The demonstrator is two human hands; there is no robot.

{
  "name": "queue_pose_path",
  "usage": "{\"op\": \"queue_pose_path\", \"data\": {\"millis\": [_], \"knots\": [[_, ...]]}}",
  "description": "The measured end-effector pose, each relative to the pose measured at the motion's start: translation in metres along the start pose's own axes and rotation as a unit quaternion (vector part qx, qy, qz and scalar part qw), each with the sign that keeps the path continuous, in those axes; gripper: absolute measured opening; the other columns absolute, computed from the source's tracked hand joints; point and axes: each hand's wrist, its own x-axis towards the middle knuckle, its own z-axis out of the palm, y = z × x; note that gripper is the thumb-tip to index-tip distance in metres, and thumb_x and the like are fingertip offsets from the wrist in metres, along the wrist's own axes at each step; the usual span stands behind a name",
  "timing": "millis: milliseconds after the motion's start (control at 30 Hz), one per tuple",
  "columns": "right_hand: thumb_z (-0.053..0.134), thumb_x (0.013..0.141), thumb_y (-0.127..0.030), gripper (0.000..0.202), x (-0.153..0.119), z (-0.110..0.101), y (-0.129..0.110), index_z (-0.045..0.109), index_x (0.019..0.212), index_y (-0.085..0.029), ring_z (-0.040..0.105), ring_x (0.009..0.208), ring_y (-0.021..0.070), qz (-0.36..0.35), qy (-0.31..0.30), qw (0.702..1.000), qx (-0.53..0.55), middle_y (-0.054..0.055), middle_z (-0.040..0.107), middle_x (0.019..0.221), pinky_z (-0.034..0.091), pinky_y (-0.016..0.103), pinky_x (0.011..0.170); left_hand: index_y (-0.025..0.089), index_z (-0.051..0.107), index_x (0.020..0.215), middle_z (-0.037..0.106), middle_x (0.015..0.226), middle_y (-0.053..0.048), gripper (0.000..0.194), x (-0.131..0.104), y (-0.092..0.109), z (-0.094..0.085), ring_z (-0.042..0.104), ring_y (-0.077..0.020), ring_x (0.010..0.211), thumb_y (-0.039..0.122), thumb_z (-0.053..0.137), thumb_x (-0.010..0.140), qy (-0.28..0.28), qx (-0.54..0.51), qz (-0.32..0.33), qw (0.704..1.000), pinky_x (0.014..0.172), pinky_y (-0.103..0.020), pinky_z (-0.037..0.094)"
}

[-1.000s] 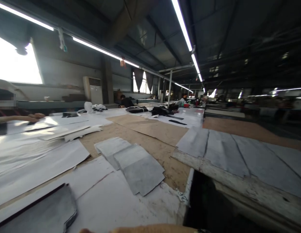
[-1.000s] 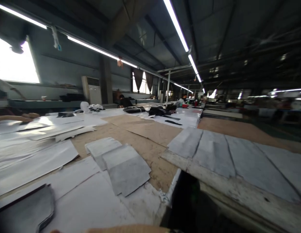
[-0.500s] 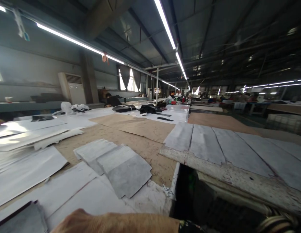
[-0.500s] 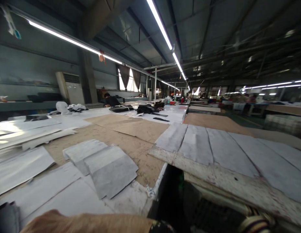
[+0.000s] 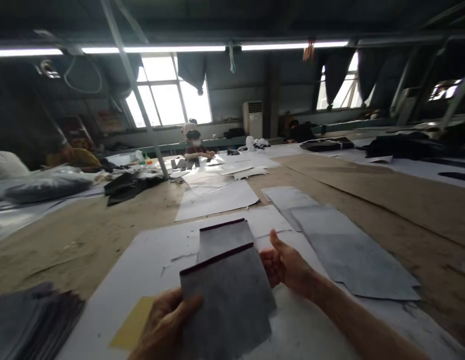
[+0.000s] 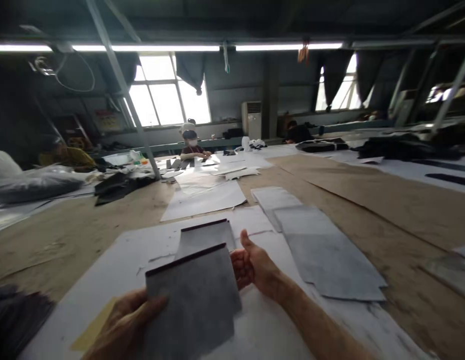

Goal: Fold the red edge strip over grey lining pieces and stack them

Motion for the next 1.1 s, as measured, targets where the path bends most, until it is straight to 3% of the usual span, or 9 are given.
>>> {"op": "queue_pose_path", "data": {"millis": [67,133,267,400,533,700,900,1000,1100], "knots": [[0.057,0.063,-0.061,0.048,-0.005,0.006,0.001,0.053,0.068,-0.013,0.048,0.048,0.0081,0.044,0.009,0.999,-0.013,0.001,0.052,0.060,0.040,0.019,0.045,0.010,0.067,0.082,0.064,0.064,-0.007,0.044,0.003,0.003,0.002,0.061,-0.0223,0.058,0.044,0.077,0.055,0.012,-0.033,0.011,0.999,0.055,-0.030,0.049],[0.065,0.059,-0.042,0.033,-0.007,0.012,0.005,0.057,0.074,-0.013,0.049,0.049,0.0078,0.057,0.040,0.995,-0.066,0.000,0.055,0.065,0.041,0.018,0.045,0.010,0.067,0.079,0.064,0.063,-0.007,0.043,0.005,0.005,0.007,0.060,-0.0214,0.056,0.043,0.078,0.053,0.019,-0.044,0.022,0.999,0.055,-0.030,0.049],[0.052,0.069,-0.036,0.024,0.002,0.021,0.014,0.057,0.077,-0.015,0.043,0.042,0.0072,0.042,0.138,0.977,-0.157,-0.003,0.049,0.058,0.037,0.019,0.039,0.013,0.066,0.070,0.061,0.059,-0.004,0.038,0.010,0.012,0.009,0.057,-0.0188,0.054,0.047,0.074,0.054,0.030,0.014,0.050,0.998,0.055,-0.028,0.047],[0.046,0.074,-0.029,0.018,0.016,0.020,0.004,0.056,0.069,-0.015,0.045,0.046,0.0088,0.024,0.224,0.920,-0.320,-0.002,0.049,0.055,0.033,0.018,0.041,0.015,0.065,0.064,0.054,0.053,0.000,0.036,0.031,0.036,0.000,0.049,-0.0136,0.051,0.051,0.065,0.060,0.084,0.185,0.102,0.974,0.048,-0.021,0.037],[0.049,0.071,-0.027,0.017,0.037,0.014,-0.017,0.054,0.059,-0.016,0.052,0.059,0.0128,0.020,0.290,0.866,-0.407,0.001,0.054,0.059,0.030,0.020,0.048,0.015,0.061,0.060,0.045,0.048,0.002,0.036,0.070,0.059,-0.001,0.039,-0.0099,0.047,0.050,0.058,0.062,0.133,0.302,0.123,0.936,0.046,-0.020,0.028],[0.046,0.070,-0.022,0.017,0.059,0.007,-0.018,0.058,0.060,-0.017,0.057,0.069,0.0180,0.046,0.341,0.796,-0.499,0.005,0.060,0.065,0.028,0.024,0.053,0.016,0.057,0.052,0.046,0.047,0.001,0.030,0.108,0.054,0.006,0.044,-0.0131,0.051,0.044,0.056,0.061,0.174,0.359,0.129,0.908,0.049,-0.023,0.029],[0.045,0.075,-0.028,0.022,0.064,0.002,-0.009,0.063,0.067,-0.018,0.061,0.073,0.0196,0.049,0.332,0.777,-0.532,0.007,0.065,0.071,0.033,0.025,0.056,0.017,0.059,0.055,0.053,0.051,0.000,0.024,0.118,0.051,0.008,0.053,-0.0183,0.060,0.039,0.054,0.065,0.213,0.429,0.123,0.869,0.054,-0.026,0.032],[0.049,0.075,-0.032,0.021,0.063,0.001,-0.007,0.063,0.075,-0.017,0.061,0.077,0.0213,0.043,0.344,0.773,-0.531,0.008,0.066,0.075,0.037,0.026,0.061,0.016,0.062,0.071,0.062,0.067,-0.003,0.019,0.114,0.052,0.011,0.057,-0.0208,0.070,0.033,0.057,0.062,0.254,0.455,0.114,0.846,0.060,-0.027,0.036],[0.054,0.074,-0.037,0.032,0.062,0.002,-0.003,0.059,0.095,-0.013,0.060,0.087,0.0228,0.026,0.364,0.764,-0.532,0.011,0.065,0.091,0.041,0.028,0.071,0.014,0.060,0.089,0.065,0.083,-0.007,0.033,0.109,0.053,0.013,0.059,-0.0231,0.080,0.035,0.056,0.063,0.273,0.466,0.125,0.832,0.067,-0.028,0.040]]}}
